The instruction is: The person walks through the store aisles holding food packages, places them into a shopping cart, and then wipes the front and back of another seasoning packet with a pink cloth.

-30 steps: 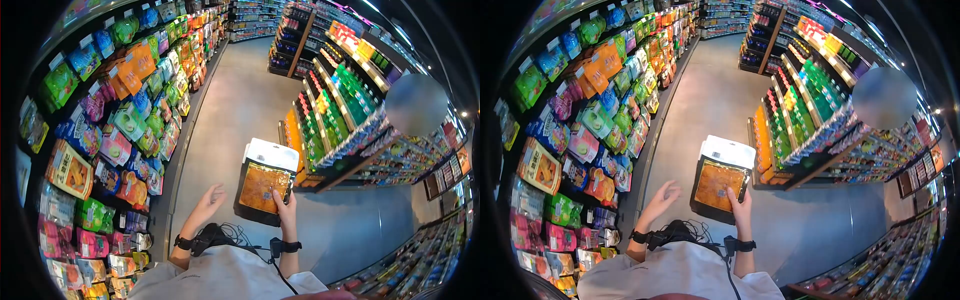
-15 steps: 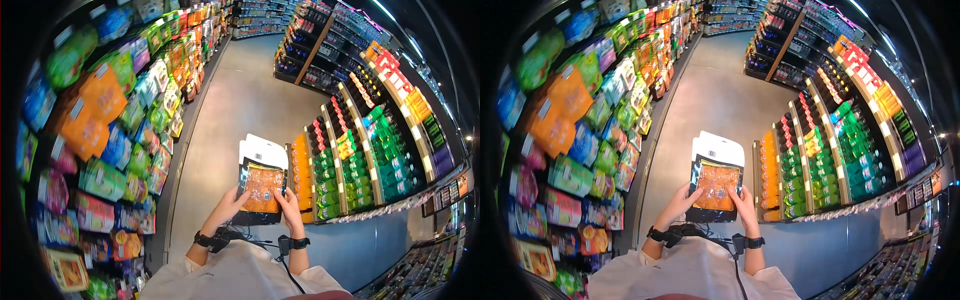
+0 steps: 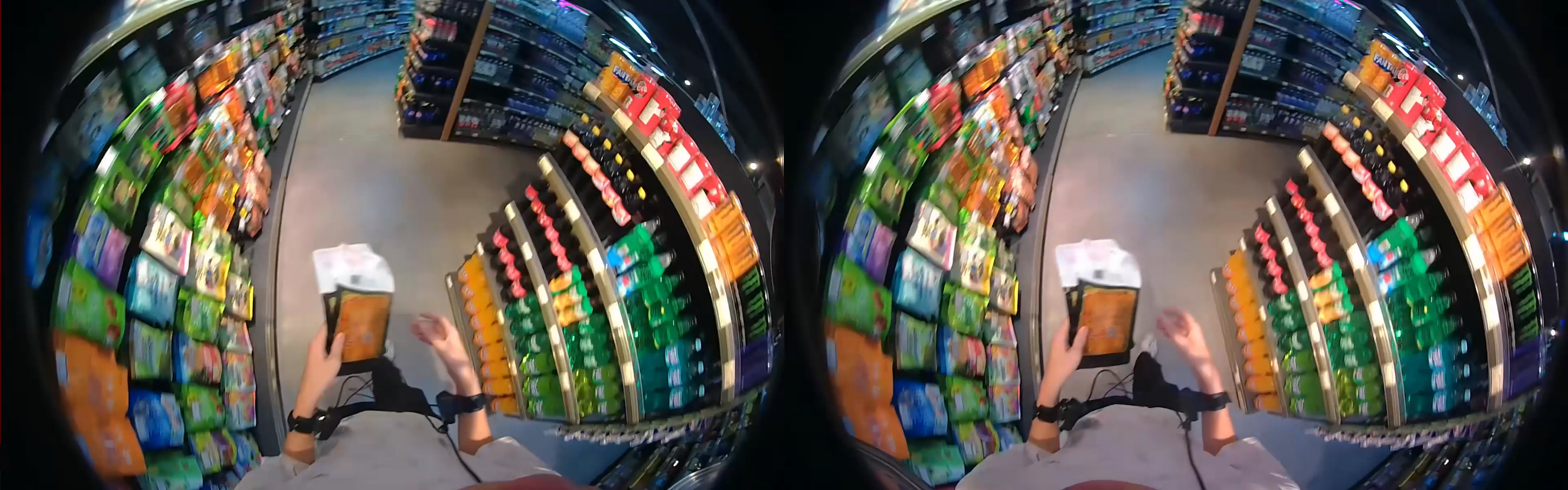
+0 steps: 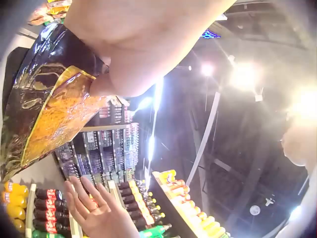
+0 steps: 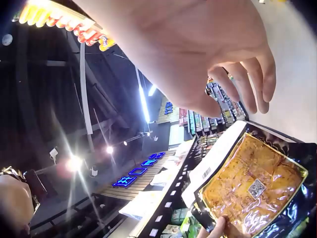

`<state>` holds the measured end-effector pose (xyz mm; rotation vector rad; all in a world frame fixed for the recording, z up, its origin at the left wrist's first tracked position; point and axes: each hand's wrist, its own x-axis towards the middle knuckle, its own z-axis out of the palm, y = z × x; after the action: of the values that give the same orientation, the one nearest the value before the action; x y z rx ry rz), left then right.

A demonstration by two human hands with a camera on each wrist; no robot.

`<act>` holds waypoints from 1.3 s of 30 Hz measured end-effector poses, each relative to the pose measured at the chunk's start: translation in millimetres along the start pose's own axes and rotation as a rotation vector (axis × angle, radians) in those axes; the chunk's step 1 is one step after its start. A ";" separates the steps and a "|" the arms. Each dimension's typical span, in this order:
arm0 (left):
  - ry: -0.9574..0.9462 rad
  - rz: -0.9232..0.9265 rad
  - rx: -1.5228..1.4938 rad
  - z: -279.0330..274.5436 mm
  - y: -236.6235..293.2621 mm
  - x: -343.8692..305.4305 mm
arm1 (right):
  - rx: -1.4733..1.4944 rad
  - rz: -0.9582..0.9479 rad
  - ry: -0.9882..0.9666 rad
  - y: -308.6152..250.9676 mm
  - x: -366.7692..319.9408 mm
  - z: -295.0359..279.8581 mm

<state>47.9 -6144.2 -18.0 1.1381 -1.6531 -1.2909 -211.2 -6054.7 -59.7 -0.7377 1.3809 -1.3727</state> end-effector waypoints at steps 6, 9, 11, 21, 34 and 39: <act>0.089 0.082 0.143 18.8 55.8 181.4 | 0.037 -0.086 -0.159 -85.6 200.5 0.6; 0.107 0.044 0.269 24.3 75.8 261.4 | -0.014 -0.068 -0.330 -119.9 281.6 25.0; 0.081 0.193 0.329 28.4 67.1 324.3 | -0.065 -0.096 -0.386 -141.5 332.6 44.2; -0.280 0.442 0.587 2.4 38.1 653.5 | 0.047 0.058 -0.291 -199.1 634.0 114.2; -0.324 0.444 0.427 -5.1 9.8 1038.4 | 0.141 0.059 -0.152 -262.4 991.7 117.4; -0.247 0.462 0.461 15.4 6.4 1193.8 | -0.028 -0.007 -0.149 -257.0 1170.9 93.6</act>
<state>-367.5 -7262.9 19.5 0.7851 -2.3136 -0.7959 -536.4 -7212.3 -68.1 -0.8463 1.2834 -1.2796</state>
